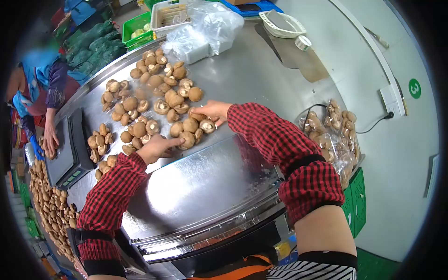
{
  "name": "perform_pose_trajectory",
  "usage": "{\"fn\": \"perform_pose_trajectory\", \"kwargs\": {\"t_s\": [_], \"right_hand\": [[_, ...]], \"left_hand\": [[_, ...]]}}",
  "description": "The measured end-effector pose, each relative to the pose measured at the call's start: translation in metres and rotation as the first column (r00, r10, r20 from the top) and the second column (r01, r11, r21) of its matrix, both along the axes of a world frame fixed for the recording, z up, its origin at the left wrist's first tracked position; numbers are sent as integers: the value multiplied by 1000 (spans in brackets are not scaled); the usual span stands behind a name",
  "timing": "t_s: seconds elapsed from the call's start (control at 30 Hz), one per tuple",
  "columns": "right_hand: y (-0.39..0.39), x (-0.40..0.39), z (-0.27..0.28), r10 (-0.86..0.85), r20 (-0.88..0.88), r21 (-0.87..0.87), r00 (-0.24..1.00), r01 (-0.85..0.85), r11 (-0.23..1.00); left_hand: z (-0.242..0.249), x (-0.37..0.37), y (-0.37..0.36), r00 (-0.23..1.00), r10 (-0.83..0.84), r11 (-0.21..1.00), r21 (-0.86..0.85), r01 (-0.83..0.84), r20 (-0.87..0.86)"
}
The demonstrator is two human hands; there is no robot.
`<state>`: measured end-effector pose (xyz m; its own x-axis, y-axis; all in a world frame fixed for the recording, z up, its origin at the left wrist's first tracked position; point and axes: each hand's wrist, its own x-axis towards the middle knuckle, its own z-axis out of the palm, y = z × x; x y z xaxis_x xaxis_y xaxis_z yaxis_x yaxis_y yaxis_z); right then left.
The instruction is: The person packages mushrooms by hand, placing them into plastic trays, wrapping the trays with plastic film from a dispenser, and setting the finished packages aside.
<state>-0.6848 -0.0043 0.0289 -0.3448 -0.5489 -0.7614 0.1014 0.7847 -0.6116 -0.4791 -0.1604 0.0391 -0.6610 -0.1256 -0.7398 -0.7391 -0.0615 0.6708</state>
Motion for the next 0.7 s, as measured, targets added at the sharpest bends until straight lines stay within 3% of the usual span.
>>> {"fn": "perform_pose_trajectory", "kwargs": {"t_s": [0.03,0.1,0.13,0.2,0.3,0.4,0.43,0.5,0.57,0.6,0.63,0.67,0.7], "right_hand": [[4,-1,9,-12,-3,-2,1000,12,1000],[11,3,34,-198,-141,-177,970,172,969],[13,5,48,-267,-218,-224,939,218,950],[27,17,97,-238,-247,-364,939,138,921],[56,60,131,-266,-219,-453,939,144,880],[91,108,122,-201,-165,-397,966,121,910],[101,120,115,-164,-98,-359,982,119,926],[118,145,101,-148,-75,-328,986,116,938],[140,158,107,-128,-76,-326,989,96,940],[156,166,112,-114,-67,-313,991,88,946],[176,173,114,-110,-68,-317,992,83,945],[201,176,115,-58,-460,-295,886,-92,951],[224,182,117,-8,-776,-206,630,-241,948]], "left_hand": [[10,-1,0,999,13,997,-74,-17,-50],[32,-1,2,970,45,940,-319,-122,-241],[45,2,0,961,18,925,-360,-121,-276],[57,13,-7,908,-87,828,-536,-163,-410],[132,59,30,923,-37,874,-461,-156,-383],[125,116,49,958,-47,911,-406,-75,-282],[97,139,59,929,43,897,-396,-197,-366],[102,167,84,958,107,956,-236,-173,-268],[111,187,100,971,104,961,-231,-154,-215],[108,200,113,929,208,864,-388,-321,-306],[109,217,124,876,293,802,-401,-444,-383],[107,239,127,887,221,635,-631,-446,-405],[102,263,130,904,147,413,-805,-426,-402]]}}
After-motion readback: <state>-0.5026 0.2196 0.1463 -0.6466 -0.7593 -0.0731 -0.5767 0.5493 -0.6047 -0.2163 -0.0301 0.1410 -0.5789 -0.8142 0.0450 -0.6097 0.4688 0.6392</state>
